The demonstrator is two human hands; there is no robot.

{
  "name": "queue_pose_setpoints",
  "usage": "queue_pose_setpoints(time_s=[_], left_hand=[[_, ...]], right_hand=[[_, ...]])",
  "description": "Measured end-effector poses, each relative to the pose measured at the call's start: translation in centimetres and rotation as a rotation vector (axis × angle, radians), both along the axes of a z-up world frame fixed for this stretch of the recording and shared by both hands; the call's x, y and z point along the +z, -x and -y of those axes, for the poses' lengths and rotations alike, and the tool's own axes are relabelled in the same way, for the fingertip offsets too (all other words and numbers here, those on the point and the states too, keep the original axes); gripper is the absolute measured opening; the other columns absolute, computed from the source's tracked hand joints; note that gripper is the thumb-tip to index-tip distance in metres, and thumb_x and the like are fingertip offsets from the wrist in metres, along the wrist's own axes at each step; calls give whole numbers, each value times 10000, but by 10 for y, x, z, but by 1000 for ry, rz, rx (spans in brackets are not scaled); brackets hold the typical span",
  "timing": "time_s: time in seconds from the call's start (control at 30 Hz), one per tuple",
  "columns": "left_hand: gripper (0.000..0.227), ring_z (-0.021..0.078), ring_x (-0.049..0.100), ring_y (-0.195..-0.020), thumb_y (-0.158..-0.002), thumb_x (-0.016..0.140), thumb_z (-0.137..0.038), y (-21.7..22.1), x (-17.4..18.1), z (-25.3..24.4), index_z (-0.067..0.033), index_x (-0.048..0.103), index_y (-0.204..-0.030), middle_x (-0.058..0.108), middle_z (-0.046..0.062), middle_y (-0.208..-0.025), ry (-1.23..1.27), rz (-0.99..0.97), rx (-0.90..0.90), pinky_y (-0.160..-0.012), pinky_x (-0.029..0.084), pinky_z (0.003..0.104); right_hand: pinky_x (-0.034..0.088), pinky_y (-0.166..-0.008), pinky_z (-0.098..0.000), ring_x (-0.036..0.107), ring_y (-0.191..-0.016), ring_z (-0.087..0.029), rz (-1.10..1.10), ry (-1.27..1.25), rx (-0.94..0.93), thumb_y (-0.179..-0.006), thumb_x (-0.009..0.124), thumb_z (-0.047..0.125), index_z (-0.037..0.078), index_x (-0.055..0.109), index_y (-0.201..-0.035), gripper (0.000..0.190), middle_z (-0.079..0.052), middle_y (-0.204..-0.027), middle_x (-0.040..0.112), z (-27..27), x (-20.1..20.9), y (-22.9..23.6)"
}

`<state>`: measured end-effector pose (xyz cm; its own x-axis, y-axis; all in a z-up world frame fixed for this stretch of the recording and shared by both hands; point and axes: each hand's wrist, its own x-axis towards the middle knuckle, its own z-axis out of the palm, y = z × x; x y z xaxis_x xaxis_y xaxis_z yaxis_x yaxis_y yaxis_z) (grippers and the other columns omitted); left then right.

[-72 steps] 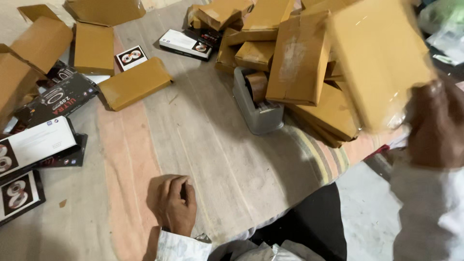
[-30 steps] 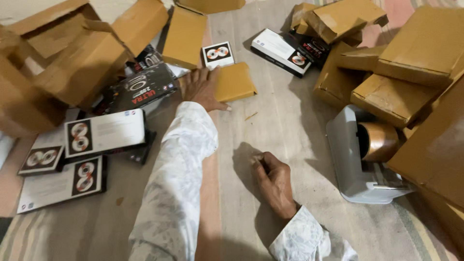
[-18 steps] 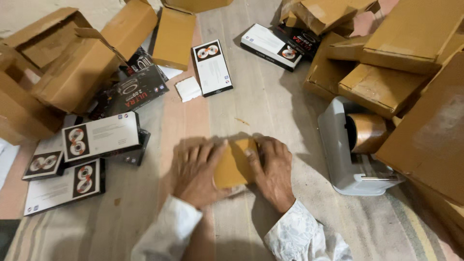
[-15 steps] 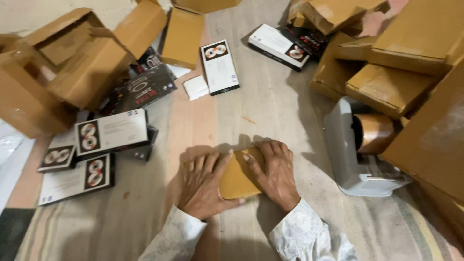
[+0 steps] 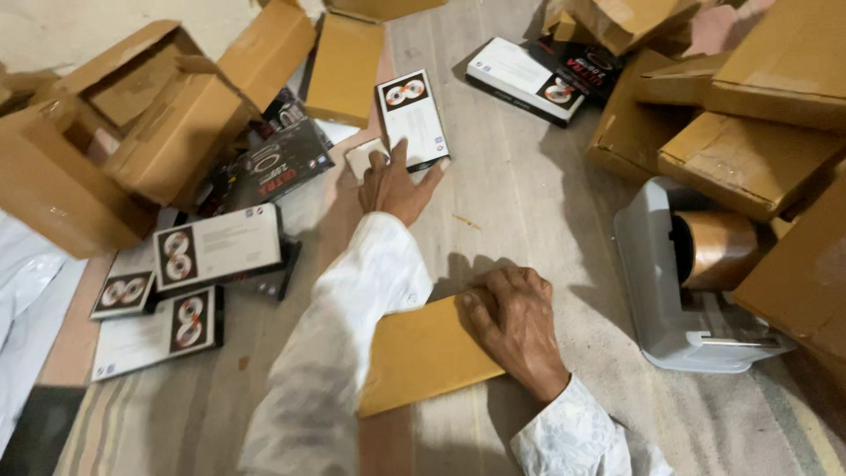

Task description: The person repeatedly places small black product boxes into brown cardboard shipping boxes, closes the flaps, and seals them with packing tape using a handheld dispenser. The sealed boxes are set aside on the table.

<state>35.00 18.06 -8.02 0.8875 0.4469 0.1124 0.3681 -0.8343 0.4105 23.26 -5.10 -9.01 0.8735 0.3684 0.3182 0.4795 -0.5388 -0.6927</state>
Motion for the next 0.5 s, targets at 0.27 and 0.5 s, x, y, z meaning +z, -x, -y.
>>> queue_pose_setpoints(time_s=[0.27, 0.5], left_hand=[[928, 572, 253, -1421, -755, 752, -614, -57, -36, 20, -337, 377, -1557, 219, 369, -1532, -188, -65, 46, -1064, 368, 628], [875, 435, 339, -1448, -681, 806, -353, 97, -21, 29, -363, 526, -1510, 447, 127, -1543, -13, -134, -477, -1211, 279, 526]], right_hand=[[399, -920, -472, 582, -965, -328, 14, -55, 22, -819, 648, 193, 46, 708, -962, 214, -136, -951, 676, 2, -14, -5], [416, -917, -472, 595, -977, -339, 90, -81, 39, -814, 587, 121, 69, 719, -905, 169, -126, -969, 673, 8, -30, -5]])
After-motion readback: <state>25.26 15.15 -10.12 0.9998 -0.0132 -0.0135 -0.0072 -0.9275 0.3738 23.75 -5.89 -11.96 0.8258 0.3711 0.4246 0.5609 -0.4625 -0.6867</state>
